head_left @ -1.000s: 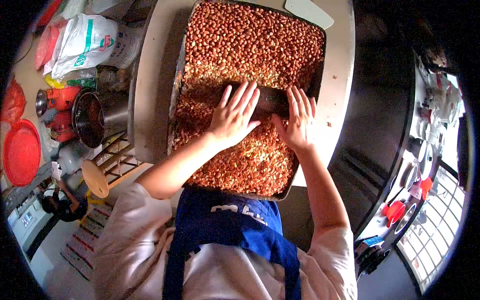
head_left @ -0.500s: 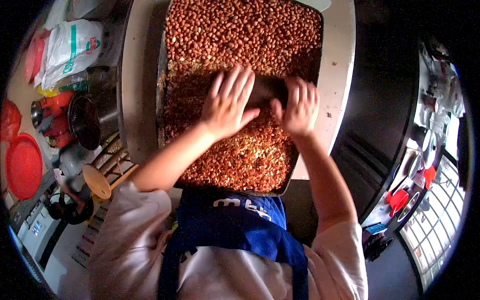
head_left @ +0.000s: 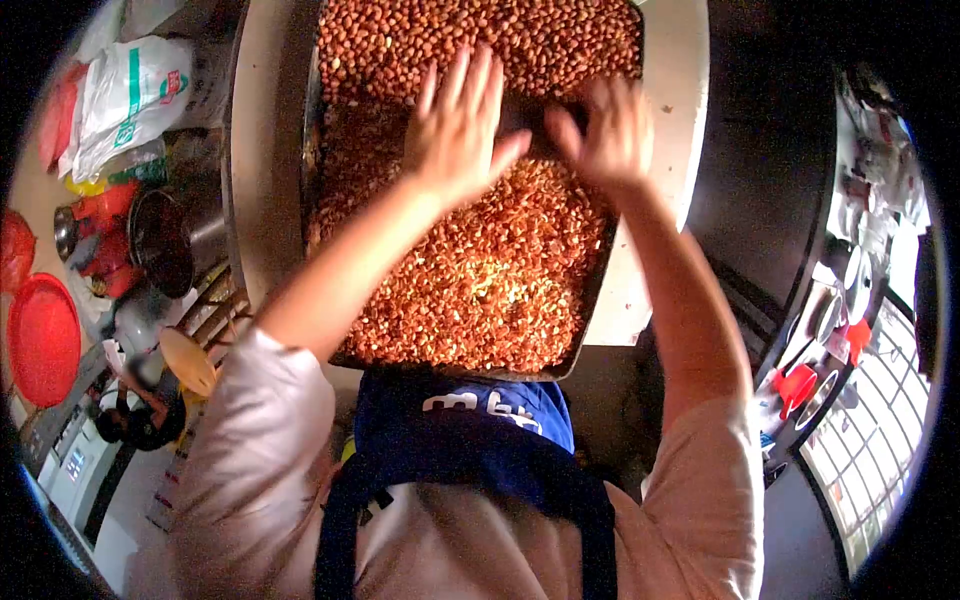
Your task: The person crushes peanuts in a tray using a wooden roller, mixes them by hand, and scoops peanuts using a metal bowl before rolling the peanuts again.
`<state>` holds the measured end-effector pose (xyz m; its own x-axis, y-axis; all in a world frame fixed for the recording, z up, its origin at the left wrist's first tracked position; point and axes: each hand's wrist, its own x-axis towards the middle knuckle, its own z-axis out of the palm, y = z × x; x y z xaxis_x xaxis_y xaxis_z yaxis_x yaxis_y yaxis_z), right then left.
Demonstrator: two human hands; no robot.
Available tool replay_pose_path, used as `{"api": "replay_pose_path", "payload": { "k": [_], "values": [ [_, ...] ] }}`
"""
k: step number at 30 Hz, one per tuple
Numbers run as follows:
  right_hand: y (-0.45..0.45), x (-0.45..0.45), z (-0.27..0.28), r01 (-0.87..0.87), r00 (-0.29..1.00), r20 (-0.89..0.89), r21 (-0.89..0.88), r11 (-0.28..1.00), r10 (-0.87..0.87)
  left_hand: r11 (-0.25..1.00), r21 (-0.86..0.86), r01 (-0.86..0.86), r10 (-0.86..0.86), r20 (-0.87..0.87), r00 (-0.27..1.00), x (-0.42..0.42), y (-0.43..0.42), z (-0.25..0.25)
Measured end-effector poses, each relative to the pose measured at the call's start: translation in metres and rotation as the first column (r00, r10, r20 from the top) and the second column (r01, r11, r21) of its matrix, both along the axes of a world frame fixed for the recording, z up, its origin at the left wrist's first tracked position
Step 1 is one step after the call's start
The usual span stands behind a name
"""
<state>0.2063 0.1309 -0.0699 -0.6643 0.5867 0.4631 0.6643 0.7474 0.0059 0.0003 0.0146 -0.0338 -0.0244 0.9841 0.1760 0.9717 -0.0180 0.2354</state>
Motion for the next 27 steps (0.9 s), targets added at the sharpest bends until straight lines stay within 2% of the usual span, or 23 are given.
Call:
{"api": "replay_pose_path", "payload": {
  "k": [1,2,3,4,6,7,8,9,10,11,12,13,14,16,18,19,20,22,24,25,26,27],
  "values": [
    [-0.031,0.006,0.044,0.100,0.977,0.213,-0.441,0.892,-0.004,0.996,-0.041,0.082,-0.079,0.057,0.995,0.011,-0.032,0.001],
    [-0.055,0.017,0.038,-0.061,0.998,0.011,-0.209,0.976,0.065,0.990,-0.077,0.119,-0.110,0.105,0.988,0.019,-0.062,0.003],
    [-0.073,0.021,0.040,-0.034,0.999,0.004,-0.127,0.991,0.034,0.987,-0.061,0.150,-0.140,0.146,0.979,0.024,-0.081,0.006],
    [-0.078,0.020,0.039,-0.024,1.000,-0.012,-0.166,0.986,0.022,0.983,-0.077,0.166,-0.155,0.133,0.979,0.025,-0.086,0.005],
    [-0.036,0.005,0.041,0.115,0.974,0.224,-0.445,0.888,-0.014,0.996,0.008,0.085,-0.086,0.097,0.992,0.014,-0.048,-0.010],
    [-0.010,-0.015,0.034,0.058,0.985,0.169,-0.150,0.987,-0.032,0.999,0.001,0.045,-0.045,-0.014,0.999,0.000,-0.017,-0.008],
    [0.030,-0.031,0.023,0.088,0.985,0.165,-0.177,0.980,-0.058,0.992,0.124,-0.013,0.005,0.068,0.998,-0.016,0.021,-0.022],
    [0.060,-0.046,0.030,0.063,0.995,0.084,-0.196,0.978,-0.047,0.958,0.280,-0.055,0.020,0.127,0.992,-0.031,0.054,-0.025],
    [0.089,-0.062,0.036,0.033,0.999,0.002,-0.213,0.977,-0.034,0.955,0.288,-0.074,0.043,0.114,0.993,-0.049,0.078,-0.019],
    [0.096,-0.072,0.070,0.105,0.992,0.116,-0.480,0.871,-0.055,0.978,0.133,-0.161,0.157,0.035,0.987,-0.054,0.087,-0.009],
    [0.093,-0.070,0.029,0.116,0.993,-0.009,-0.096,0.989,-0.118,0.968,-0.025,-0.249,0.248,-0.058,0.967,-0.052,0.091,-0.006],
    [0.088,-0.064,0.026,0.058,0.998,-0.034,-0.064,0.996,-0.060,0.974,0.016,-0.226,0.226,-0.019,0.974,-0.045,0.080,-0.009],
    [0.080,-0.055,0.027,-0.004,0.998,-0.055,-0.029,1.000,0.002,0.977,0.151,-0.148,0.137,0.080,0.987,-0.034,0.063,-0.015],
    [0.023,-0.015,0.002,0.020,1.000,-0.012,0.050,0.999,-0.019,0.987,0.156,-0.034,0.022,0.075,0.997,-0.006,0.018,-0.015],
    [-0.029,0.006,0.044,0.019,0.979,0.196,-0.375,0.927,0.059,0.998,0.029,0.060,-0.060,0.024,0.998,0.011,-0.028,-0.014],
    [-0.035,0.008,0.053,-0.008,0.984,0.165,-0.354,0.935,0.071,0.994,-0.078,0.071,-0.076,-0.065,0.995,0.013,-0.038,-0.009],
    [-0.039,0.006,0.054,-0.039,0.988,0.130,-0.337,0.941,0.087,0.998,0.026,0.059,-0.055,-0.141,0.989,0.011,-0.032,-0.020],
    [-0.008,0.001,0.030,0.032,0.943,0.324,-0.304,0.952,0.071,0.957,-0.284,0.059,-0.059,0.007,0.998,-0.001,-0.001,0.010],
    [-0.002,-0.037,0.081,0.163,0.865,0.485,-0.516,0.841,0.130,0.927,-0.373,0.049,-0.050,0.006,0.999,-0.013,0.010,0.017],
    [-0.006,-0.045,0.084,0.042,0.890,0.421,-0.455,0.890,0.173,0.910,-0.414,0.031,-0.019,0.033,0.999,-0.023,0.002,0.032],
    [-0.012,-0.055,0.081,0.026,0.894,0.407,-0.460,0.888,0.185,0.908,-0.420,0.015,-0.008,0.018,1.000,-0.034,-0.011,0.038],
    [-0.023,-0.069,0.083,0.045,0.881,0.435,-0.472,0.881,0.188,0.936,-0.352,0.014,-0.001,0.036,0.999,-0.052,-0.026,0.042]
  ]
}}
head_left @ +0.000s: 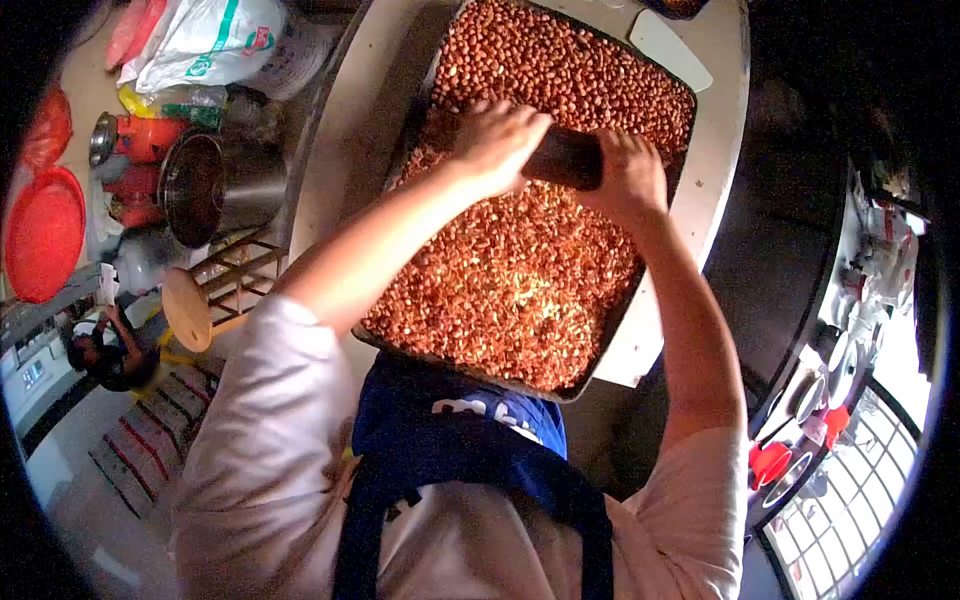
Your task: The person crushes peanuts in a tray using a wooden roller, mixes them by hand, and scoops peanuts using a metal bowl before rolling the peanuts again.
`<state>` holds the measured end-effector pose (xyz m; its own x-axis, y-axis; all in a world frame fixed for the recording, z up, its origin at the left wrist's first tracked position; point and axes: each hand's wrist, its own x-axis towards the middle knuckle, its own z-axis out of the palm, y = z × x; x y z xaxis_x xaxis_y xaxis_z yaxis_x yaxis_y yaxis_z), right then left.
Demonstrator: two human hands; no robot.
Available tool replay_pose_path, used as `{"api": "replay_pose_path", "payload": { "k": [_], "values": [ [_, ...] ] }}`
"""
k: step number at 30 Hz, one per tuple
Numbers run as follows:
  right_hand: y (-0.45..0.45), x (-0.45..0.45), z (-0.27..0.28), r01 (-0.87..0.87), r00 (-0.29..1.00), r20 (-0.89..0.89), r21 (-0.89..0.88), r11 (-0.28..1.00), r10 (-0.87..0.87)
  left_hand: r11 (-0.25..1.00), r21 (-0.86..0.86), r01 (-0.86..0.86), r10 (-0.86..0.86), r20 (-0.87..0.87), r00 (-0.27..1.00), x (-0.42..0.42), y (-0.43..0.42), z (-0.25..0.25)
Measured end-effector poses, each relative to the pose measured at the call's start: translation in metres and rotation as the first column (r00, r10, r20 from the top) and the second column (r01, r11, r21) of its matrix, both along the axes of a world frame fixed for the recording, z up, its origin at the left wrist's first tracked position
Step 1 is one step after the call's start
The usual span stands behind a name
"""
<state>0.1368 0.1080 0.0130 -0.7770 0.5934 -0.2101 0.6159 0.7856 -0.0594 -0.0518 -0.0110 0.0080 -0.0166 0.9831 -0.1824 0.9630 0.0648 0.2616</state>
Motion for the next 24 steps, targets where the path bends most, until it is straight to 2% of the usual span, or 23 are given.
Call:
{"api": "replay_pose_path", "payload": {
  "k": [1,2,3,5,7,8,9,10,11,13,15,16,17,18,19,21,23,24],
  "values": [
    [-0.012,-0.013,0.001,0.008,0.999,0.037,-0.015,1.000,-0.007,0.997,0.073,-0.004,0.003,0.021,1.000,-0.016,-0.013,0.003],
    [-0.029,-0.022,-0.005,0.004,0.999,-0.036,0.025,1.000,-0.003,0.994,0.096,-0.051,0.044,0.072,0.996,-0.027,-0.029,0.005],
    [-0.046,-0.032,-0.003,0.025,0.999,-0.040,-0.024,0.999,-0.026,0.995,0.089,-0.053,0.056,-0.032,0.998,-0.038,-0.047,-0.006],
    [-0.077,-0.031,-0.035,0.024,0.934,-0.356,0.125,0.992,0.022,0.962,0.272,-0.013,0.015,-0.007,1.000,-0.057,-0.079,-0.035],
    [-0.085,-0.030,-0.045,0.029,0.917,-0.397,0.149,0.988,0.033,0.950,0.313,-0.005,-0.002,0.023,1.000,-0.057,-0.085,-0.027],
    [-0.066,-0.038,-0.054,0.026,0.922,-0.386,0.156,0.987,0.037,0.952,0.304,-0.038,0.025,0.049,0.998,-0.064,-0.067,-0.033],
    [-0.045,-0.055,-0.051,0.054,0.960,-0.278,0.267,0.962,0.024,0.964,0.247,-0.093,0.126,-0.121,0.985,-0.069,-0.042,-0.046],
    [-0.019,-0.073,-0.044,0.088,0.957,-0.291,0.313,0.946,0.008,0.938,0.296,-0.181,0.185,0.015,0.983,-0.081,-0.011,-0.045],
    [0.008,-0.087,-0.040,0.135,0.934,-0.357,0.353,0.926,-0.001,0.906,0.306,-0.293,0.295,0.041,0.955,-0.094,0.022,-0.059],
    [0.045,-0.106,-0.021,0.207,0.909,-0.414,0.338,0.918,-0.053,0.854,0.384,-0.351,0.335,0.109,0.936,-0.113,0.054,-0.058],
    [0.049,-0.109,-0.027,0.194,0.889,-0.457,0.303,0.933,-0.036,0.889,0.156,-0.430,0.433,0.013,0.901,-0.109,0.058,-0.038],
    [0.040,-0.106,-0.030,0.224,0.907,-0.416,0.336,0.915,-0.069,0.883,0.353,-0.310,0.316,0.042,0.948,-0.114,0.052,-0.056],
    [0.028,-0.099,-0.030,0.254,0.919,-0.380,0.376,0.891,-0.101,0.870,0.410,-0.275,0.280,0.047,0.959,-0.104,0.041,-0.062],
    [0.008,-0.085,-0.035,0.212,0.938,-0.333,0.335,0.918,-0.095,0.897,0.401,-0.186,0.214,-0.026,0.976,-0.091,0.023,-0.056],
    [-0.014,-0.071,-0.027,0.194,0.950,-0.271,0.123,0.973,-0.156,0.920,0.380,-0.100,0.148,-0.097,0.984,-0.077,-0.003,-0.048],
    [-0.054,-0.042,-0.028,0.116,0.970,-0.226,0.130,0.985,-0.085,0.932,0.357,-0.055,0.044,0.038,0.998,-0.058,-0.048,-0.045],
    [-0.065,-0.031,-0.034,0.095,0.945,-0.324,0.133,0.987,-0.047,0.960,0.279,0.011,-0.020,0.030,0.999,-0.055,-0.063,-0.035],
    [-0.051,-0.044,-0.030,0.108,0.978,-0.191,0.133,0.985,-0.082,0.947,0.321,-0.018,0.020,-0.004,1.000,-0.064,-0.048,-0.042]
  ]
}}
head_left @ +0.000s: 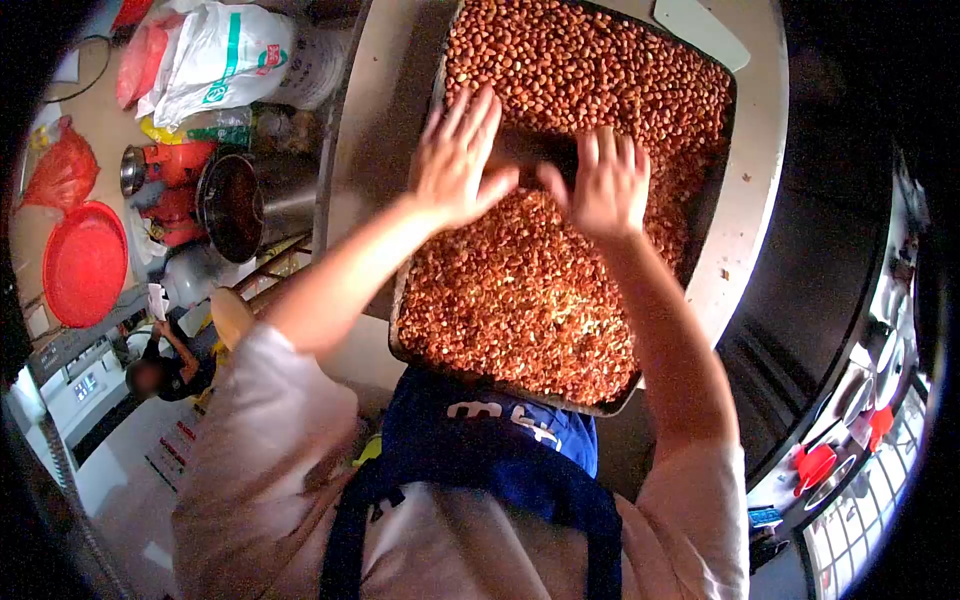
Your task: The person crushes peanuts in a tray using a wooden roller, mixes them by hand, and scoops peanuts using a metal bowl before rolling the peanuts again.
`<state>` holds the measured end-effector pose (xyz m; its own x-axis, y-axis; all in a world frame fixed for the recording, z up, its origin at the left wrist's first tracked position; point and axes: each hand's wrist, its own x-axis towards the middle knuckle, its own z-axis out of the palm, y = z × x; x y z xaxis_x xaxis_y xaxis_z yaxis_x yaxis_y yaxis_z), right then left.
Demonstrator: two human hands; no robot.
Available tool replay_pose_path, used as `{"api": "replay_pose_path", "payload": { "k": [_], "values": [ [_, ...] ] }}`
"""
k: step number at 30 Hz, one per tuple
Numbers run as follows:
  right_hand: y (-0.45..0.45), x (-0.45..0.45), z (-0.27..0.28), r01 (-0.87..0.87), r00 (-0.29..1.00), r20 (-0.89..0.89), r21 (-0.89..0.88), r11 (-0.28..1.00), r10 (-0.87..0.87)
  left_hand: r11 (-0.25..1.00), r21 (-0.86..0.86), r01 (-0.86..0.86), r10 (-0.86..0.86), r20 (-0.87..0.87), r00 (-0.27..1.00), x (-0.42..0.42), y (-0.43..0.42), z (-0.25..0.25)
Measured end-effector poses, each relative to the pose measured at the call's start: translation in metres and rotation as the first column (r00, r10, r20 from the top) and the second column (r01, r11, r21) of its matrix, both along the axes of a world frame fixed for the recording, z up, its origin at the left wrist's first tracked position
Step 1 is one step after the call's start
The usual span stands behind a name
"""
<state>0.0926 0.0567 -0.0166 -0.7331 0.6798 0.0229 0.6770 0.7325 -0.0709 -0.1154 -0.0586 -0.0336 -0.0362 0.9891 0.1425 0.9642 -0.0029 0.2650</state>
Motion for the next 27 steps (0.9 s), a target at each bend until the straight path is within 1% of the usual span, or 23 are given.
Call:
{"api": "replay_pose_path", "payload": {
  "k": [1,2,3,4,5,6,7,8,9,11,13,14,15,16,17,18,19,20,21,23,24,25,27],
  "values": [
    [0.023,-0.017,-0.012,0.049,0.997,-0.059,0.123,0.991,-0.042,0.998,0.044,-0.039,0.041,-0.029,0.999,-0.015,0.029,-0.015],
    [0.051,-0.035,0.004,0.067,0.996,-0.056,0.059,0.996,-0.063,0.988,0.128,-0.084,0.085,0.000,0.996,-0.032,0.064,-0.023],
    [0.080,-0.049,0.000,0.079,0.990,-0.134,0.189,0.979,-0.054,0.963,0.224,-0.150,0.140,0.059,0.988,-0.047,0.096,-0.025],
    [0.105,-0.061,-0.003,0.126,0.974,-0.216,0.232,0.965,-0.076,0.948,0.196,-0.250,0.295,-0.252,0.922,-0.054,0.114,-0.021],
    [0.114,-0.060,0.006,0.098,0.959,-0.279,0.187,0.977,-0.043,0.918,0.191,-0.347,0.394,-0.542,0.742,-0.058,0.124,-0.016],
    [0.107,-0.055,0.000,0.140,0.970,-0.225,0.182,0.973,-0.098,0.932,0.073,-0.355,0.358,-0.334,0.872,-0.045,0.117,-0.001],
    [0.095,-0.045,-0.006,0.181,0.975,-0.162,0.179,0.967,-0.152,0.942,-0.049,-0.333,0.328,-0.093,0.940,-0.031,0.106,0.006],
    [0.079,-0.031,-0.010,0.172,0.982,-0.104,0.180,0.968,-0.156,0.971,0.182,-0.158,0.163,-0.016,0.986,-0.027,0.093,-0.023],
    [0.062,-0.016,-0.010,0.165,0.986,-0.054,0.187,0.969,-0.157,0.985,0.134,-0.107,0.107,0.007,0.994,-0.012,0.078,-0.016],
    [0.043,0.002,0.008,0.187,0.980,0.078,-0.052,0.981,-0.182,0.998,0.001,-0.056,0.056,-0.071,0.996,0.004,0.060,-0.008],
    [0.060,-0.007,0.008,0.238,0.969,0.079,-0.020,0.971,-0.236,0.986,-0.050,-0.161,0.157,-0.085,0.984,0.004,0.080,-0.015],
    [0.076,-0.013,-0.004,0.252,0.968,-0.004,0.058,0.966,-0.252,0.983,0.027,-0.182,0.184,-0.057,0.981,-0.006,0.101,-0.022],
    [0.097,-0.020,-0.006,0.261,0.965,0.004,-0.009,0.965,-0.261,0.974,0.101,-0.204,0.207,-0.027,0.978,-0.013,0.117,-0.024],
    [0.109,-0.024,-0.014,0.248,0.967,-0.073,0.075,0.966,-0.243,0.937,-0.165,-0.310,0.303,-0.062,0.951,0.002,0.123,0.017],
    [0.112,-0.022,-0.022,0.243,0.965,-0.144,0.155,0.958,-0.221,0.935,-0.117,-0.334,0.321,-0.114,0.940,0.002,0.124,0.007],
    [0.102,-0.015,-0.019,0.240,0.964,-0.143,0.113,0.964,-0.223,0.972,0.052,-0.229,0.231,-0.036,0.972,0.006,0.113,-0.005],
    [0.077,-0.002,-0.028,0.224,0.973,-0.121,0.288,0.931,-0.197,0.964,0.231,-0.129,0.127,0.026,0.992,0.007,0.101,-0.015],
    [0.053,0.011,-0.008,0.188,0.982,0.023,0.044,0.981,-0.189,0.987,0.148,-0.058,0.062,-0.027,0.998,0.024,0.069,-0.005],
    [0.027,0.022,0.015,0.170,0.978,0.156,-0.206,0.964,-0.139,0.997,0.069,0.040,-0.040,0.000,0.999,0.035,0.041,0.003],
    [-0.010,0.053,0.007,-0.016,0.996,-0.092,-0.024,1.000,0.014,0.997,0.008,0.075,-0.075,-0.013,0.997,0.050,-0.003,-0.003],
    [-0.015,0.056,0.008,-0.022,0.991,-0.135,-0.041,0.999,0.016,0.997,-0.039,0.068,-0.071,-0.068,0.995,0.050,-0.004,0.001],
    [-0.009,0.052,0.010,-0.026,0.995,-0.098,-0.014,1.000,0.025,0.995,-0.089,0.054,-0.065,-0.124,0.990,0.051,-0.003,0.006],
    [0.021,0.036,0.015,-0.011,0.993,0.115,-0.177,0.984,0.032,0.980,-0.198,-0.026,0.013,-0.063,0.998,0.043,0.022,0.008]
  ]
}}
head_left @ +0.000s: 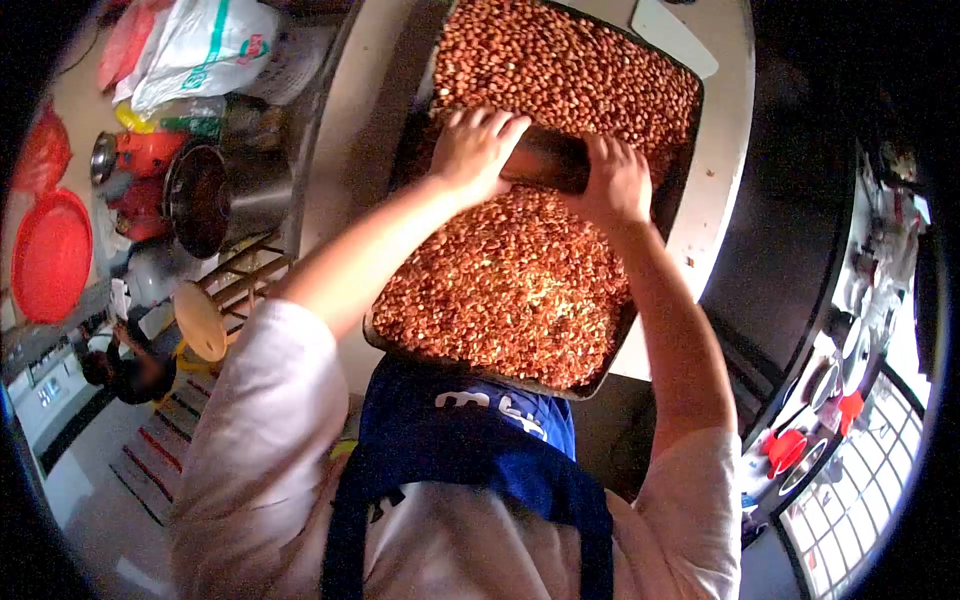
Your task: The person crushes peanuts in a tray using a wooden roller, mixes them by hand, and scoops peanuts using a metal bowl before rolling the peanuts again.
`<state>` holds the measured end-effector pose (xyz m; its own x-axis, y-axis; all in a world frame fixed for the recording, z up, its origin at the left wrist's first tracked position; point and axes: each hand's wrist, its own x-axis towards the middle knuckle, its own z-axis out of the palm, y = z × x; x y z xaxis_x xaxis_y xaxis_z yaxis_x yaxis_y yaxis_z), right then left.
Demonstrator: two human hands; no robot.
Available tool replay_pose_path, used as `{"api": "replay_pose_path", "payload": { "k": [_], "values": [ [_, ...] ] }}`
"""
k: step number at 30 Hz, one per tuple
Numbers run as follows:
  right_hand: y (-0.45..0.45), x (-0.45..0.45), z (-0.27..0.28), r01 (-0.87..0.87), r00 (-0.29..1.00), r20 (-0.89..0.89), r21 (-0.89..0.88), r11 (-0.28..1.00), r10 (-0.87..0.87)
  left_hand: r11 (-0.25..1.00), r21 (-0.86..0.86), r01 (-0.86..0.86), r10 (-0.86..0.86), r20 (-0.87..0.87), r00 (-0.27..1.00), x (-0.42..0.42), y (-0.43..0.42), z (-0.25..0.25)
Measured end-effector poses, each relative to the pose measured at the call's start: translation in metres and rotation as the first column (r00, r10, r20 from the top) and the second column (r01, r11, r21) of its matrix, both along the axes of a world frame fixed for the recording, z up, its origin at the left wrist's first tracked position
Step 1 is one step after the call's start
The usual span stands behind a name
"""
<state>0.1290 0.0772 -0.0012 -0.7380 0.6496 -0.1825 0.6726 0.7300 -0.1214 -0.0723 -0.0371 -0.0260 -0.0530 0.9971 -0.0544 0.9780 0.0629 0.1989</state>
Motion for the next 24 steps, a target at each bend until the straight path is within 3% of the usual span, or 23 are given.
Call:
{"api": "replay_pose_path", "payload": {
  "k": [1,4,5,7,8,11,12,14,15,16,18,20,22,24],
  "values": [
    [0.008,-0.014,0.017,0.009,0.998,0.070,-0.077,0.997,-0.004,0.998,-0.057,0.013,-0.009,0.082,0.997,-0.009,0.011,0.010],
    [0.002,-0.029,0.026,-0.063,0.998,-0.011,-0.064,0.996,0.062,1.000,-0.023,-0.002,0.004,0.108,0.994,-0.025,-0.004,0.022],
    [-0.011,-0.027,0.016,-0.064,0.990,-0.127,0.023,0.998,0.066,0.994,0.113,0.001,-0.009,0.069,0.998,-0.030,-0.019,0.016],
    [-0.044,-0.019,-0.021,-0.058,0.911,-0.399,0.135,0.989,0.108,0.982,0.187,0.023,-0.033,0.054,0.998,-0.034,-0.062,0.001],
    [-0.057,-0.014,-0.036,-0.064,0.905,-0.401,0.196,0.978,0.140,0.973,0.229,0.020,-0.038,0.072,0.997,-0.036,-0.074,-0.010],
    [-0.031,-0.036,-0.045,-0.015,0.931,-0.341,0.325,0.946,0.132,0.976,0.212,-0.052,0.043,0.051,0.998,-0.042,-0.045,-0.013],
    [0.002,-0.057,-0.038,0.014,0.950,-0.291,0.404,0.915,0.113,0.966,0.220,-0.134,0.094,0.183,0.979,-0.053,-0.010,-0.024],
    [0.059,-0.088,-0.025,0.141,0.895,-0.431,0.521,0.842,0.116,0.899,0.338,-0.280,0.222,0.199,0.954,-0.077,0.061,-0.022],
    [0.081,-0.097,-0.017,0.151,0.895,-0.435,0.504,0.851,0.099,0.860,0.451,-0.239,0.179,0.172,0.969,-0.089,0.083,-0.018],
    [0.092,-0.101,-0.011,0.158,0.895,-0.439,0.480,0.863,0.080,0.941,0.107,-0.322,0.316,0.074,0.946,-0.098,0.092,-0.008],
    [0.082,-0.101,-0.009,0.146,0.919,-0.391,0.463,0.874,0.054,0.944,0.032,-0.329,0.329,-0.001,0.944,-0.090,0.092,-0.003],
    [0.045,-0.086,-0.017,0.224,0.954,-0.283,0.471,0.853,-0.095,0.934,0.347,-0.088,0.120,-0.072,0.990,-0.083,0.066,-0.015],
    [0.004,-0.066,-0.011,0.128,0.984,-0.145,0.207,0.970,-0.099,0.961,0.274,-0.022,0.021,0.005,1.000,-0.067,0.026,-0.008],
    [-0.034,-0.038,-0.019,0.042,0.973,-0.231,0.239,0.970,0.015,0.970,0.241,0.004,-0.048,0.175,0.983,-0.056,-0.019,-0.019]
  ]
}}
